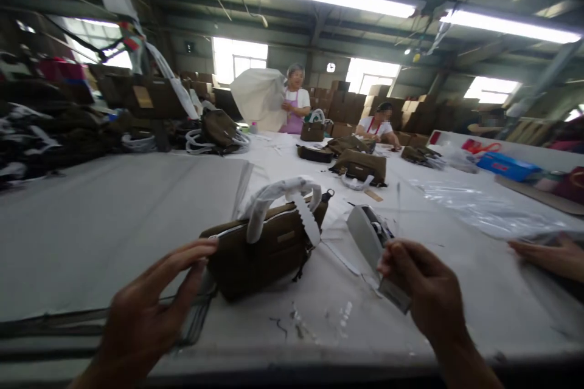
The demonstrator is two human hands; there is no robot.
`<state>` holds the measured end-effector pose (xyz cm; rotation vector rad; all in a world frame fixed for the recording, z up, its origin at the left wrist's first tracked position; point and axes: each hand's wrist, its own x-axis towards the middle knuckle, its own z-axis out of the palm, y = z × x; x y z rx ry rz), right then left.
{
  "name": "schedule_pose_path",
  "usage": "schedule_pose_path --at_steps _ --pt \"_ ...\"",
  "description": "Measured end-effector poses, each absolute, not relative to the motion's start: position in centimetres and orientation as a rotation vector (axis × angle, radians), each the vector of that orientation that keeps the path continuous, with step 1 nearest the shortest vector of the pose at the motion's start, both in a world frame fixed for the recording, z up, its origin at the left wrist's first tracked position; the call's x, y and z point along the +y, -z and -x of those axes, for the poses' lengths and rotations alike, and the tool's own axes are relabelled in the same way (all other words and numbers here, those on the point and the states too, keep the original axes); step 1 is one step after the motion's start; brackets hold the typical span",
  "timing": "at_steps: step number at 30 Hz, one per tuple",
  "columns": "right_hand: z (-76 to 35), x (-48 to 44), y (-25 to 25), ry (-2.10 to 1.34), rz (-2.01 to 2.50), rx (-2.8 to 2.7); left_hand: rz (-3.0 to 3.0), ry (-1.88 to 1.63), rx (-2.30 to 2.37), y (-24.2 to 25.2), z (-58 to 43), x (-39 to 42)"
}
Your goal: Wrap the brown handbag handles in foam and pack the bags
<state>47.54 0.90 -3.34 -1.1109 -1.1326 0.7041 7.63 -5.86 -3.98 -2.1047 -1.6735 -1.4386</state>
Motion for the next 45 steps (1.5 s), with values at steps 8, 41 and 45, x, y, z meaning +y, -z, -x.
schedule_pose_path --at_steps 8,41,45 --pt "-31.2 2.9 4.5 -1.012 1.017 -1.335 2.571 0.982 -1.688 -2.2 -11.1 -0.7" --pt "-31.9 1.2 7.4 -1.079 0.8 -1.476 2.556 1.805 -1.5 -0.9 -9.5 -3.5" --pt "-31.7 1.7 8.5 -0.756 0.86 -1.582 2.74 1.998 -1.653 -0.1 -12.1 -3.3"
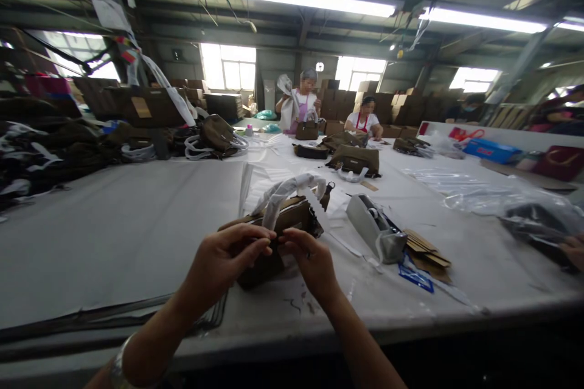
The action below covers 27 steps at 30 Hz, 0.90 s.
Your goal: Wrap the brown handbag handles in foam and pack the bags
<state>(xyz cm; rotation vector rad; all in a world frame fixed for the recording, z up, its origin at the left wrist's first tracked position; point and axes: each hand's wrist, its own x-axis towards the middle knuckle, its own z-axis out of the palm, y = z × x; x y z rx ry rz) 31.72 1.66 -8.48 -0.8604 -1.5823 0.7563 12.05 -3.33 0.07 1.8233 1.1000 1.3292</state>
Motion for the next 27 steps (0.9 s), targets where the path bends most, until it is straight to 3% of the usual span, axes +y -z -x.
schedule_pose_path --at_steps 3,6,27 --pt "-31.4 1.7 9.4 -0.343 0.912 -1.617 -1.834 -1.334 1.172 0.8 -13.1 -3.1" --pt "-30.9 1.7 10.3 -0.153 0.875 -1.613 -1.875 -1.41 1.283 1.5 -13.3 -2.9" --pt "-28.9 2.6 10.1 -0.045 0.955 -1.77 -2.118 -1.392 1.195 2.6 -12.4 -2.0"
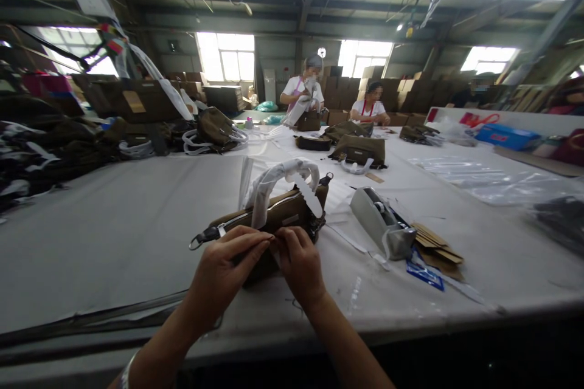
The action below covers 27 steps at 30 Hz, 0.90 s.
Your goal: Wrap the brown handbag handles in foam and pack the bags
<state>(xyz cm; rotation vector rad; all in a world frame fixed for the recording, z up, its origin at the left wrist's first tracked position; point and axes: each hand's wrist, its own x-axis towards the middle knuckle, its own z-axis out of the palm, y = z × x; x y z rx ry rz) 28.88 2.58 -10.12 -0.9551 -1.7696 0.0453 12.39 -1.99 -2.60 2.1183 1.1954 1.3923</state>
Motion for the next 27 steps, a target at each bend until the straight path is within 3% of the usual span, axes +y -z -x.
schedule_pose_path --at_steps 9,19,27 --pt "-29.2 3.0 9.2 -0.021 0.867 -1.827 -2.142 -1.387 1.229 2.4 -12.3 -1.9" --pt "-30.2 0.8 7.6 -1.17 0.802 -1.27 -2.187 -1.281 1.265 2.5 -13.1 -2.1" --pt "-29.8 0.7 8.5 -1.442 0.664 -0.983 -2.321 -1.183 1.502 2.9 -12.9 -2.4"
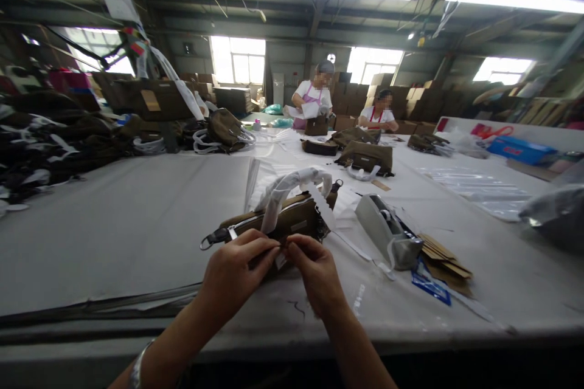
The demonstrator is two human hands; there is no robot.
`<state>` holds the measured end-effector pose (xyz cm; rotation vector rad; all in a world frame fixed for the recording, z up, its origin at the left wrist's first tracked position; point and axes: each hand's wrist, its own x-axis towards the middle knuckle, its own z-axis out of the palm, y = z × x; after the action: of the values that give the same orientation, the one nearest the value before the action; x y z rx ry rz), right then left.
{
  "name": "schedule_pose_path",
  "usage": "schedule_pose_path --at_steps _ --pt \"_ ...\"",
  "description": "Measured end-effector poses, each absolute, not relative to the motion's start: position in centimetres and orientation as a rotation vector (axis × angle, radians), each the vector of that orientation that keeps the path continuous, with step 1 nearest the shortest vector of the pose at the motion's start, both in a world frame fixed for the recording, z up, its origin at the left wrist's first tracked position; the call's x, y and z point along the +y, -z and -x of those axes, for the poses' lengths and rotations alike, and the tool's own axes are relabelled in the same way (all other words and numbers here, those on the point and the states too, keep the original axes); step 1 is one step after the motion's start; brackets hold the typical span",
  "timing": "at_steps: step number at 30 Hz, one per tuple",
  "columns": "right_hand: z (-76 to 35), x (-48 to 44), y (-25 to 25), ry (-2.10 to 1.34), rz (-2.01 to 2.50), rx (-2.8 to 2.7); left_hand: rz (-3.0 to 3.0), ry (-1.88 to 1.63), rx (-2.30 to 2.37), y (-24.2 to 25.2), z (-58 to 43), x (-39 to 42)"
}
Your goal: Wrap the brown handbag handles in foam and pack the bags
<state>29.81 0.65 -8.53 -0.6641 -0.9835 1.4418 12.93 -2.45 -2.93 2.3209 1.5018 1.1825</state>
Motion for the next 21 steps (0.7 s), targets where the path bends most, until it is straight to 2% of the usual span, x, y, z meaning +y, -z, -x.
schedule_pose_path --at_steps 5,21 --pt "-29.48 0.24 8.36 -1.368 0.715 -1.018 -2.358 -1.051 1.621 2.74 -13.18 -2.87" --pt "-29.92 0.28 7.69 -0.968 0.859 -1.386 -2.51 -0.967 1.564 3.0 -12.48 -2.8"
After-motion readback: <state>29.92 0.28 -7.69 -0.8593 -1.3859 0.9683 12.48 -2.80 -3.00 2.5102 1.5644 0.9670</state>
